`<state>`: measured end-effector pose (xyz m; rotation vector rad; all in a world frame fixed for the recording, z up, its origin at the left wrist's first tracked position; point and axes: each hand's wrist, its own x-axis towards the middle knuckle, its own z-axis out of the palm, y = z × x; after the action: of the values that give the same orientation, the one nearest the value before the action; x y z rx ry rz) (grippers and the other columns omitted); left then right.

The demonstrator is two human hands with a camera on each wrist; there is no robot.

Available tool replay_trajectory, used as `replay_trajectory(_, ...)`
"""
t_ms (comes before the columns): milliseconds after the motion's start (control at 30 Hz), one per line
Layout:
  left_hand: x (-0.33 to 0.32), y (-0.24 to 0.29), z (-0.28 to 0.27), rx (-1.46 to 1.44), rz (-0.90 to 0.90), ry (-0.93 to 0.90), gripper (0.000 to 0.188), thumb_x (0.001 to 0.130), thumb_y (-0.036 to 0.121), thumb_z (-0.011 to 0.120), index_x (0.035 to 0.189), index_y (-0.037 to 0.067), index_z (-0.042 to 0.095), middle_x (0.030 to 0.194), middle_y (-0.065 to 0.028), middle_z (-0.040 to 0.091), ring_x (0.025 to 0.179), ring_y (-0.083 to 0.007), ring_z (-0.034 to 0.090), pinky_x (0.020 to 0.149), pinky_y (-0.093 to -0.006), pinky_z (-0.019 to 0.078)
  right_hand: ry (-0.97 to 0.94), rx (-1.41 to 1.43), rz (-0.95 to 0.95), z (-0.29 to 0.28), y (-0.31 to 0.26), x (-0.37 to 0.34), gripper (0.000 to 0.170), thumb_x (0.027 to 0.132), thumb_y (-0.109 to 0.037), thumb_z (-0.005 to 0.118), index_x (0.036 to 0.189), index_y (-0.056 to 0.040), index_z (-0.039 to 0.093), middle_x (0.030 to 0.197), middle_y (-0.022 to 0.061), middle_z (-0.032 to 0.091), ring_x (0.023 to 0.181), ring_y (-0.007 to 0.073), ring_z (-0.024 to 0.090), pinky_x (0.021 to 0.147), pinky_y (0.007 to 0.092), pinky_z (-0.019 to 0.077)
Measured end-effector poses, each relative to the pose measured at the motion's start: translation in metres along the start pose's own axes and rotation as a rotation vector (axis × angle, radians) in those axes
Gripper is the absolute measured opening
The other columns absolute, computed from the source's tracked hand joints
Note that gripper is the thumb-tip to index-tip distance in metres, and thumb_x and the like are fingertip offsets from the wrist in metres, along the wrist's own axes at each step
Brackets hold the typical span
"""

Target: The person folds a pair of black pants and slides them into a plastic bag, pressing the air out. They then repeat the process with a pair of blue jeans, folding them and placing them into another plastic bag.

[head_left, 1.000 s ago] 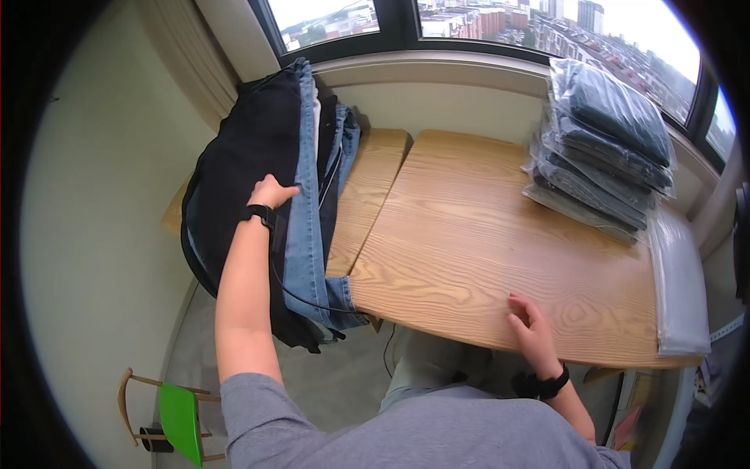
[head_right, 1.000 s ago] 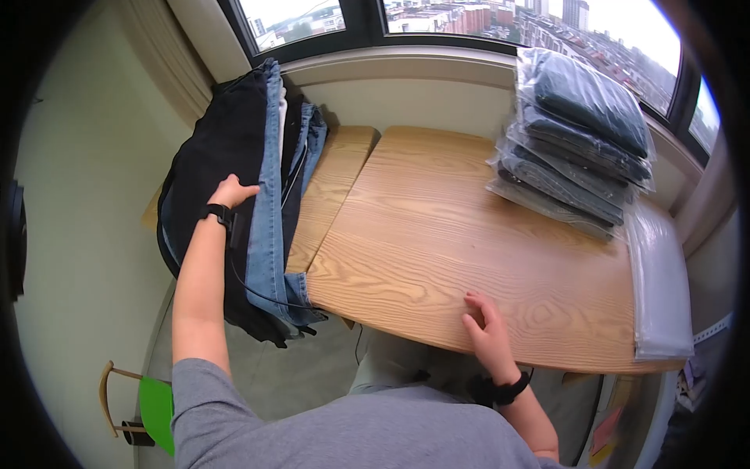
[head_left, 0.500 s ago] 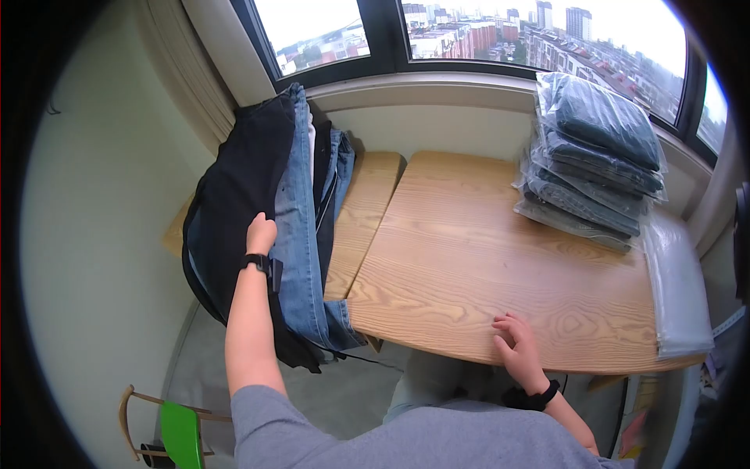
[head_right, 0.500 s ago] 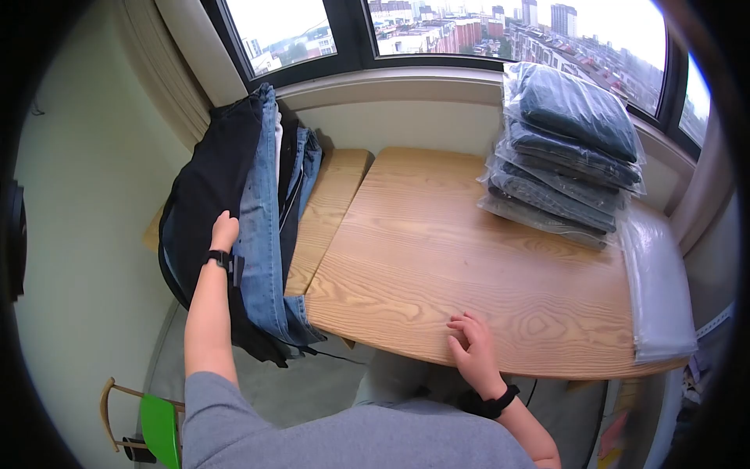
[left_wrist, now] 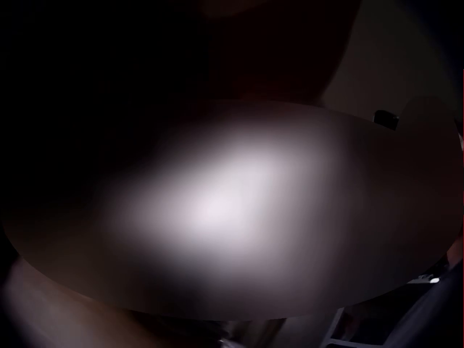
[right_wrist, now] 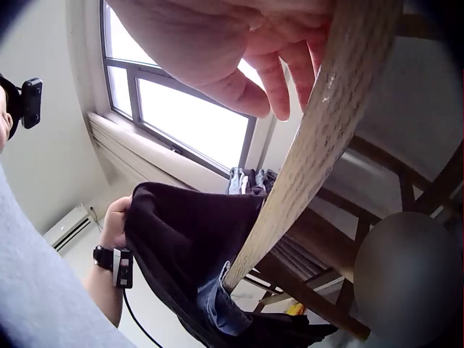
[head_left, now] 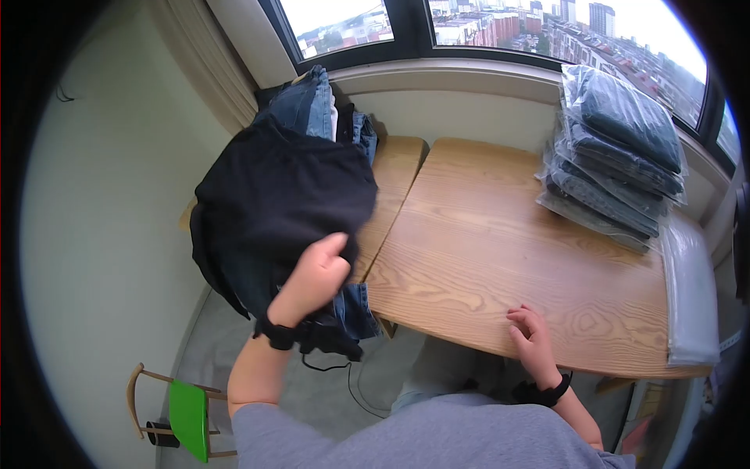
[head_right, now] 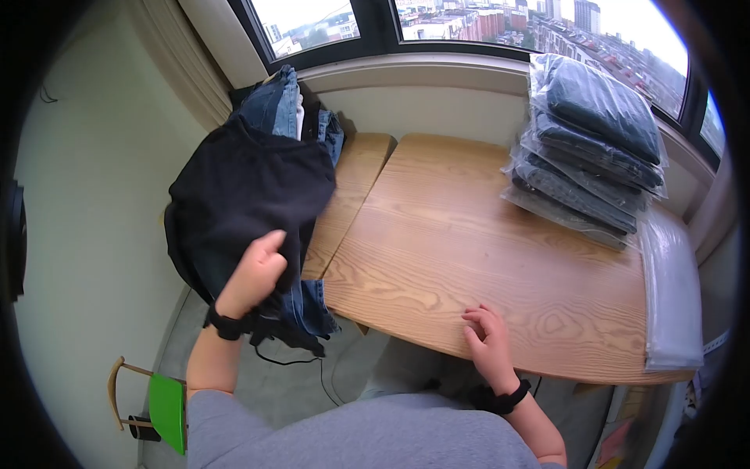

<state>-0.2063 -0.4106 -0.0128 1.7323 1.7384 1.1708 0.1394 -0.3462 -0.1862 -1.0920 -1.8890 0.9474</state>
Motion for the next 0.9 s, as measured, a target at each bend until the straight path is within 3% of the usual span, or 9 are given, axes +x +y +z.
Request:
replay_trajectory(167,-0.010,-0.050,0.064,-0.066,0.049,-0.312,0.006,0.076,0.001,0.041,0.079,-0.003,0.039,0.070,-0.0102,0.038,0.069,-0.0133,0.037,0.063,-0.0312,0.0398,-0.022,0.017,0.026,-0.002,-0.004,-0.001,0.019,0.079,-0.004,0.057,0.098,-0.0032,0.060,0.112,0.0111,0.060,0.122,0.0319,0.044,0.102,0.0406,0.0339)
replay_trajectory(233,-0.005,-0.092,0.079,-0.171,-0.056,-0.294,0.012,0.078,0.001,0.041,0.087,-0.004,0.046,0.074,-0.0110,0.045,0.070,-0.0155,0.041,0.065,-0.0321,0.0418,-0.028,0.015,0.031,-0.002,-0.006,-0.002,0.019,0.079,-0.004,0.057,0.099,-0.0031,0.060,0.113,0.0112,0.060,0.122,0.0317,0.043,0.102,0.0405,0.0340)
replay_trajectory(267,-0.001,-0.106,0.077,-0.212,-0.163,-0.272,0.028,0.080,-0.001,0.041,0.106,-0.003,0.053,0.091,-0.0016,0.054,0.086,-0.0108,0.048,0.078,-0.0236,0.0426,-0.024,0.010,0.029,-0.001,-0.006,-0.001,0.019,0.079,-0.004,0.057,0.099,-0.0030,0.060,0.113,0.0112,0.060,0.122,0.0316,0.043,0.102,0.0403,0.0343)
replay_trajectory(367,0.009,-0.083,0.040,-0.261,-0.552,-0.436,0.031,0.095,0.020,0.050,0.118,0.000,0.053,0.099,-0.0003,0.057,0.086,-0.0055,0.049,0.076,-0.0223,0.0441,-0.016,0.002,0.030,-0.001,-0.007,0.000,0.020,0.079,-0.004,0.057,0.099,-0.0029,0.060,0.113,0.0111,0.060,0.122,0.0315,0.043,0.101,0.0402,0.0347)
replay_trajectory(400,0.013,-0.099,0.028,-0.357,-0.467,-0.426,0.035,0.096,0.026,0.049,0.120,0.001,0.053,0.100,-0.0027,0.059,0.087,-0.0087,0.055,0.077,-0.0232,0.0460,-0.014,-0.004,0.035,-0.001,-0.006,0.001,0.020,0.079,-0.003,0.058,0.098,-0.0028,0.060,0.113,0.0111,0.060,0.122,0.0314,0.043,0.101,0.0403,0.0349)
replay_trajectory(533,0.055,-0.103,-0.065,-0.245,-0.304,0.027,0.032,0.091,0.029,0.055,0.112,0.004,0.057,0.100,-0.0072,0.062,0.092,-0.0151,0.060,0.078,-0.0282,0.0485,-0.005,-0.021,0.028,0.001,-0.008,0.002,0.020,0.078,-0.004,0.058,0.098,-0.0027,0.061,0.112,0.0111,0.060,0.122,0.0317,0.044,0.101,0.0407,0.0350)
replay_trajectory(667,0.106,-0.217,-0.168,0.374,-0.203,0.526,0.055,0.078,0.029,0.070,0.121,0.000,0.051,0.116,-0.0199,0.058,0.107,-0.0295,0.056,0.092,-0.0373,0.0445,0.015,-0.077,0.006,0.003,-0.008,0.004,0.019,0.077,-0.005,0.059,0.096,-0.0030,0.061,0.110,0.0109,0.061,0.120,0.0317,0.045,0.100,0.0408,0.0353)
replay_trajectory(800,0.133,-0.256,-0.193,1.074,-0.355,0.657,0.089,0.069,0.041,0.075,0.138,0.005,0.033,0.138,-0.0251,0.037,0.129,-0.0395,0.033,0.105,-0.0468,0.0319,0.089,-0.097,-0.002,0.009,-0.005,0.002,0.017,0.077,-0.006,0.059,0.093,-0.0038,0.062,0.107,0.0099,0.062,0.118,0.0318,0.047,0.099,0.0411,0.0360)
replay_trajectory(900,0.144,-0.231,-0.184,1.096,-0.486,0.586,0.092,0.070,0.040,0.076,0.143,0.013,0.025,0.147,-0.0149,0.030,0.137,-0.0336,0.024,0.107,-0.0534,0.0242,0.070,-0.167,-0.001,0.005,-0.011,0.003,0.018,0.077,-0.004,0.059,0.095,-0.0040,0.061,0.107,0.0079,0.062,0.119,0.0294,0.047,0.100,0.0403,0.0357)
